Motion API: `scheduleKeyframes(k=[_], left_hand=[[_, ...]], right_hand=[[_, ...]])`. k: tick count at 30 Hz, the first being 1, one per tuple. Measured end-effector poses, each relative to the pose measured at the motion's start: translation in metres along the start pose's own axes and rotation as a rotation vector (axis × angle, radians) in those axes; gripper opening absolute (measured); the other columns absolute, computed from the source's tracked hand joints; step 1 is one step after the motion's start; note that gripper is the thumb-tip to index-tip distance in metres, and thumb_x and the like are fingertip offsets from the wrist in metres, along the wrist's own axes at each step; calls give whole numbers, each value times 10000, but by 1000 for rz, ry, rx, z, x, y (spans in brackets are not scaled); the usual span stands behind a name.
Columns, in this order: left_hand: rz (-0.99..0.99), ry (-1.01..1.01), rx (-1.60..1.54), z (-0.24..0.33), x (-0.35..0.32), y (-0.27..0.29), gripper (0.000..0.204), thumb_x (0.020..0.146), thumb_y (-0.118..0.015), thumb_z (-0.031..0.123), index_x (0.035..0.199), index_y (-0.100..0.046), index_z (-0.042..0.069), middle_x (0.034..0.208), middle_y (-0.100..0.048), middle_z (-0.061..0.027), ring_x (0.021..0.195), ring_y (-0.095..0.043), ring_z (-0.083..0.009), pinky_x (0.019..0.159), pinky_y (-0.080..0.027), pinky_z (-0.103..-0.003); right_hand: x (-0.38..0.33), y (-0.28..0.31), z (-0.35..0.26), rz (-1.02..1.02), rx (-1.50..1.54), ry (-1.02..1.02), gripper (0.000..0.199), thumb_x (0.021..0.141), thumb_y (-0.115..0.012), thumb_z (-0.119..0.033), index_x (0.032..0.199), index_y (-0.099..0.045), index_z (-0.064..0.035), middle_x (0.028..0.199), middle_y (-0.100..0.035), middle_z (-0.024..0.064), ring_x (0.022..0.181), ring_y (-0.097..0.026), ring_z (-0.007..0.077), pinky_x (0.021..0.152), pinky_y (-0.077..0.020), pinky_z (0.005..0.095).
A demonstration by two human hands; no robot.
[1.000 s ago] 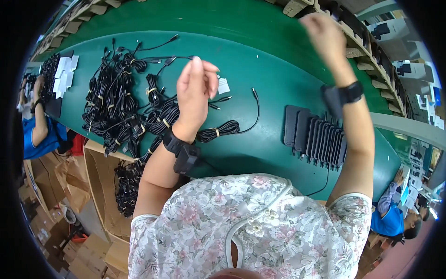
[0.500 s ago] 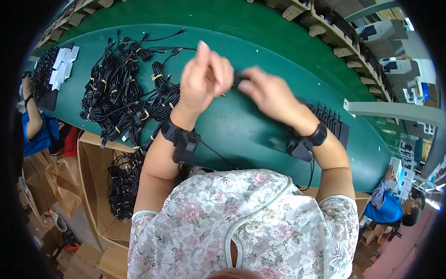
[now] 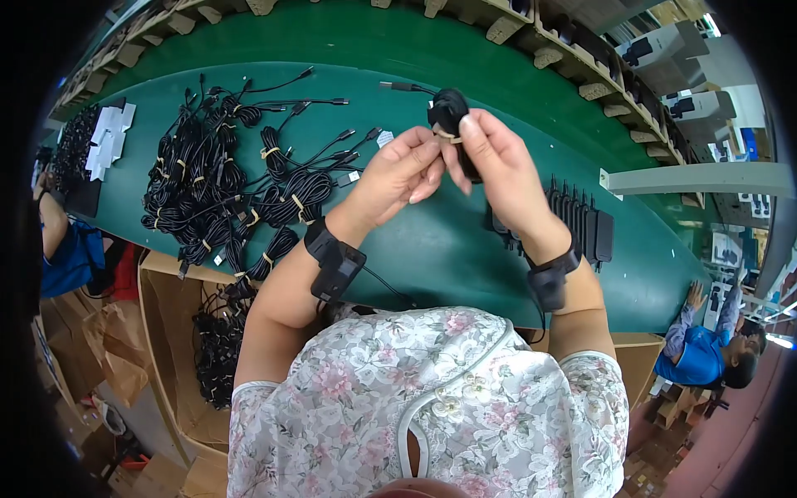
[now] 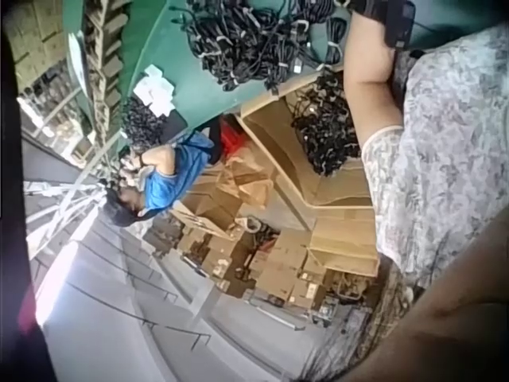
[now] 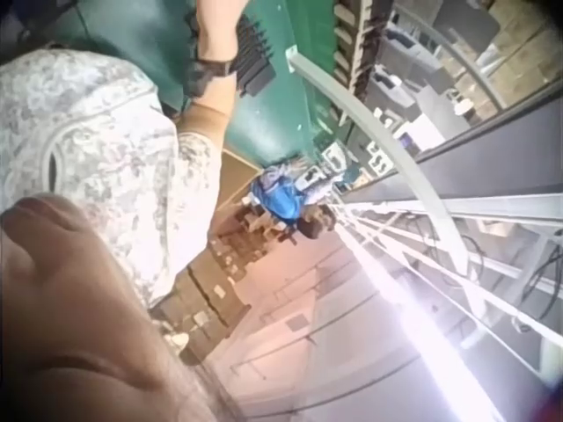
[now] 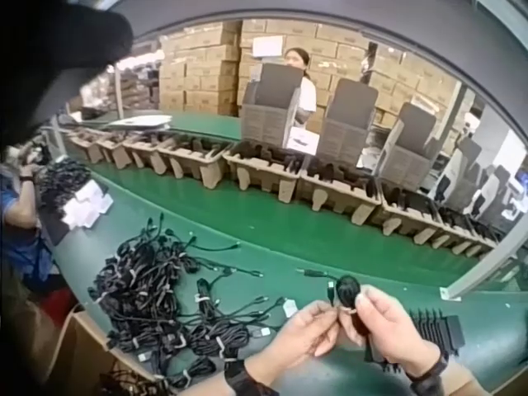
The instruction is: Assemble and pack electronic components on a production line.
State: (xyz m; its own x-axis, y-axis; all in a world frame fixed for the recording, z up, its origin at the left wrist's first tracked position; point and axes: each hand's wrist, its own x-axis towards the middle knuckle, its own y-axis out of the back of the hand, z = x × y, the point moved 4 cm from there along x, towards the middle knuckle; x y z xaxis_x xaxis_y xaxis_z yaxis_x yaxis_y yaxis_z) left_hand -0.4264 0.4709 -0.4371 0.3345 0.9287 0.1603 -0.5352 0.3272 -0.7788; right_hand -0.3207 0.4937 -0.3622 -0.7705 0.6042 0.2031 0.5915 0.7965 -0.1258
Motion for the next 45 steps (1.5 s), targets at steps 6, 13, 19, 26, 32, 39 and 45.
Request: scheduleKeyframes(k=[6,13,19,26,32,39,45], left_hand=[[161,-5,190,-1,-9,-5,137,913,-478,128,1007,-417,50,687,-530,-49,458,-452,-73,393,-307,-183],[235,41,465,4,-8,-6,211,898,-490,94,1086,-405,45,699,-526,-43,475,-442,-61,424,-334,-190],[211,69,474,3,-13,-10,239,898,-503,105,1108,-405,49,704,-515,-40,499,-429,-55,449,-342,-186],[248,107,467,4,-14,-3,232,911,-490,136,1119,-426,56,714,-517,-24,508,-422,-50,446,-296,-175],[275,124,454,7,-16,-2,226,918,-477,147,1123,-436,61,720,-519,-18,510,-420,-45,440,-273,-170],[270,138,418,6,-12,-5,205,902,-505,125,1086,-451,52,718,-523,-39,528,-437,-61,483,-360,-192],[340,109,416,12,-24,6,181,901,-505,119,1066,-471,52,721,-525,-35,533,-436,-62,496,-368,-194]], right_hand=[[-16,-1,8,207,-835,-117,243,883,-503,-77,1113,-483,3,831,-575,99,665,-561,147,653,-459,250],[5,64,-34,423,-1262,210,257,891,-501,-101,1143,-516,-56,734,-581,65,601,-526,109,581,-444,248],[31,232,-99,833,-1368,91,311,891,-514,-255,1122,-533,-48,609,-548,32,532,-497,93,491,-399,238],[50,370,-98,681,-1432,-431,310,878,-521,-329,969,-581,-38,639,-580,55,576,-567,174,516,-438,290],[85,363,-71,443,-2037,-367,204,811,-539,-183,907,-581,-8,758,-599,230,715,-566,410,645,-447,451],[76,398,-47,1167,-1860,186,262,814,-524,-234,923,-597,-7,839,-611,232,794,-571,403,717,-447,452],[98,313,-65,866,-1997,-335,254,790,-530,-212,870,-627,8,865,-611,241,811,-574,402,708,-457,441]])
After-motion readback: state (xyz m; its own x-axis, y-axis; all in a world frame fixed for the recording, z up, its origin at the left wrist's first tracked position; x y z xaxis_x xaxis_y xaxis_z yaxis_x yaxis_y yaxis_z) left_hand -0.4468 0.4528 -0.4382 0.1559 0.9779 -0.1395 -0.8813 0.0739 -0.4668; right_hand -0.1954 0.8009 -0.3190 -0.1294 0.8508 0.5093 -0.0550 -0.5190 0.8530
